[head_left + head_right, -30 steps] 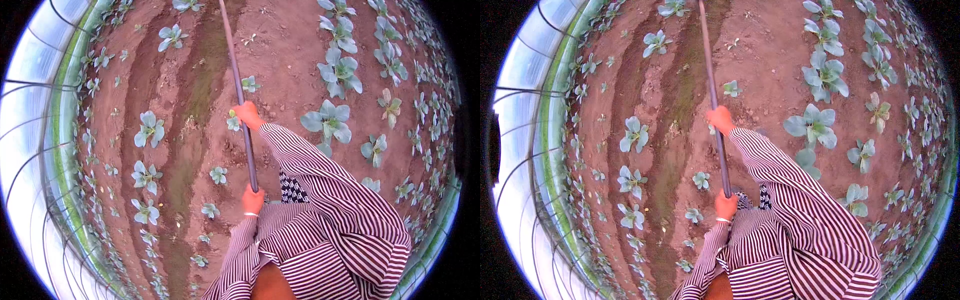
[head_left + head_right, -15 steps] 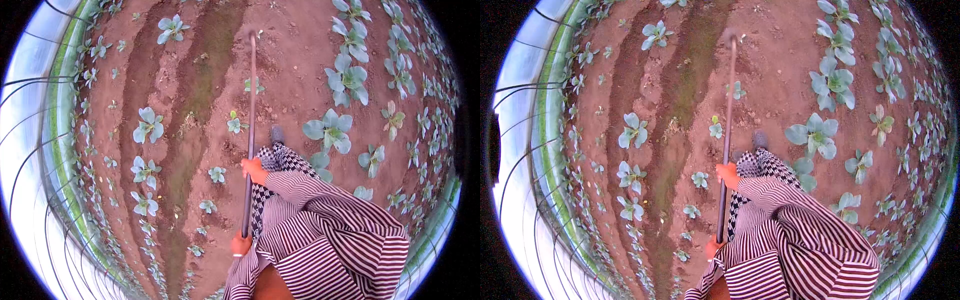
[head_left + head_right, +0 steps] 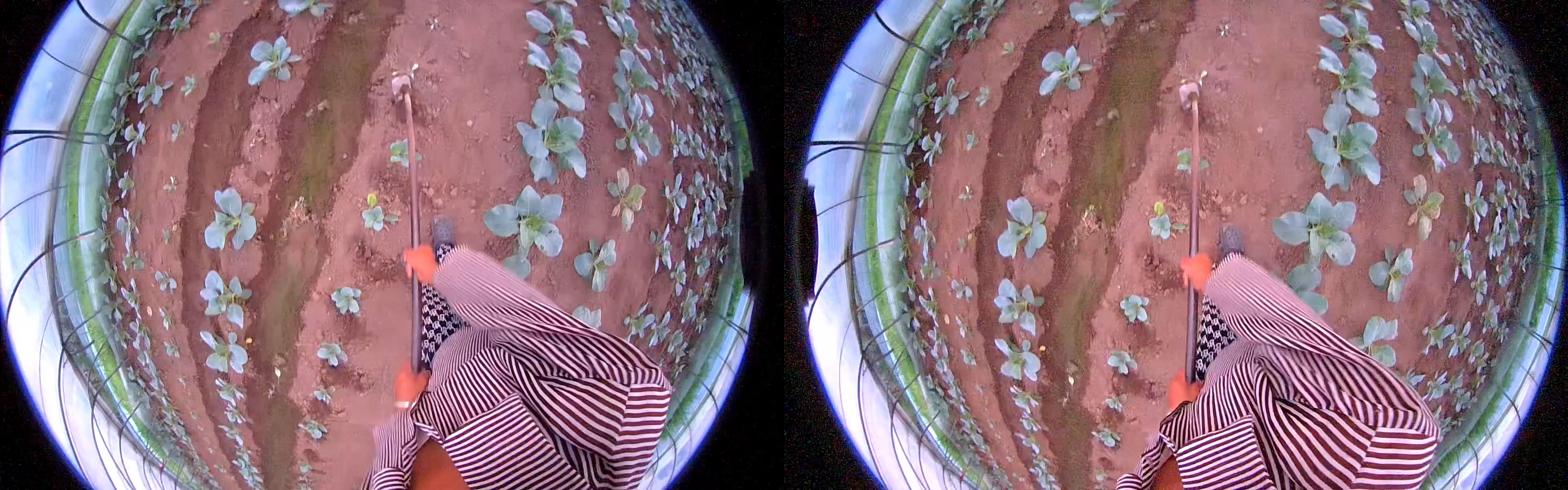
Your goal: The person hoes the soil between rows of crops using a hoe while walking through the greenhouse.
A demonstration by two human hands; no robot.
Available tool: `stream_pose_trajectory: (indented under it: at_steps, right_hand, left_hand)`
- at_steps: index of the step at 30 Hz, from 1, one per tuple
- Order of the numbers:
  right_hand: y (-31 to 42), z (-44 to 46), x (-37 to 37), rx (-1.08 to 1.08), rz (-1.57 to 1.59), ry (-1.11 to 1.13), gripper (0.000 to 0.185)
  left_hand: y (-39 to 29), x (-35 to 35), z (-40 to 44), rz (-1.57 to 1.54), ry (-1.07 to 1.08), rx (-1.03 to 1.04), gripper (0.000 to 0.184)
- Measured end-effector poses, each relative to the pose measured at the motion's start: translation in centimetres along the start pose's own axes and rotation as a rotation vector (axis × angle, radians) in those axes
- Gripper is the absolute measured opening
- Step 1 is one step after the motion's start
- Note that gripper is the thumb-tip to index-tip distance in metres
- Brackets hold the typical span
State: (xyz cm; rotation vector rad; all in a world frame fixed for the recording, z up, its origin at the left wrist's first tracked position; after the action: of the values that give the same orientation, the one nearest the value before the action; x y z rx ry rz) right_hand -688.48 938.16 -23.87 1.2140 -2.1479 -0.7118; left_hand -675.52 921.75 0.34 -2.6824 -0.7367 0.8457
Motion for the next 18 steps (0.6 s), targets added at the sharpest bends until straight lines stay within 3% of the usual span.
stream_pose_trajectory:
  at_steps: [1, 3, 5, 8, 10, 15, 18]
  right_hand:
    - [0.7, -2.2, 1.6, 0.174, 0.076, -0.102, 0.021]
    - [-1.8, -4.2, 2.9, 0.324, 0.029, -0.101, 0.016]
    - [-3.7, -4.2, 2.8, 0.226, 0.479, 0.187, 0.014]
    - [2.1, -2.5, 4.2, 0.441, 0.276, -0.112, 0.015]
    - [7.1, -1.5, 4.7, 0.398, 0.346, -0.078, 0.016]
    - [21.4, 4.0, 3.1, 0.093, 0.289, -0.012, 0.018]
    - [30.0, 6.9, 0.3, 0.109, 0.394, 0.019, 0.018]
  left_hand:
    - [2.0, -0.2, -1.6, 0.052, -0.062, 0.005, 0.036]
    - [8.1, 0.8, -3.0, 0.009, 0.041, -0.058, 0.039]
    - [4.3, -0.7, -4.8, -0.021, -0.155, -0.084, 0.037]
    - [2.2, -2.6, -2.5, 0.056, -0.208, -0.062, 0.033]
    - [0.8, -3.5, -0.5, 0.187, -0.180, -0.065, 0.027]
    - [-7.1, -3.5, 7.2, 0.083, -0.355, 0.010, 0.025]
    - [-12.2, -2.6, 12.6, -0.015, -0.369, 0.150, 0.023]
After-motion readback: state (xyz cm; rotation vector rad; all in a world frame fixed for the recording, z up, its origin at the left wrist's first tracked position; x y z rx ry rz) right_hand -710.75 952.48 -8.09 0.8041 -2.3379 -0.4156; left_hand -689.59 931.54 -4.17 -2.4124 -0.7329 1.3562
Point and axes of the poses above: each hand's wrist, its own z-axis towards the middle knuckle, its own x-axis out of the palm, y = z × x, the point moved 1 cm from there along z, towards the middle knuckle, and after that the axes turned 3 degrees about -z, right-handed, at the moved point
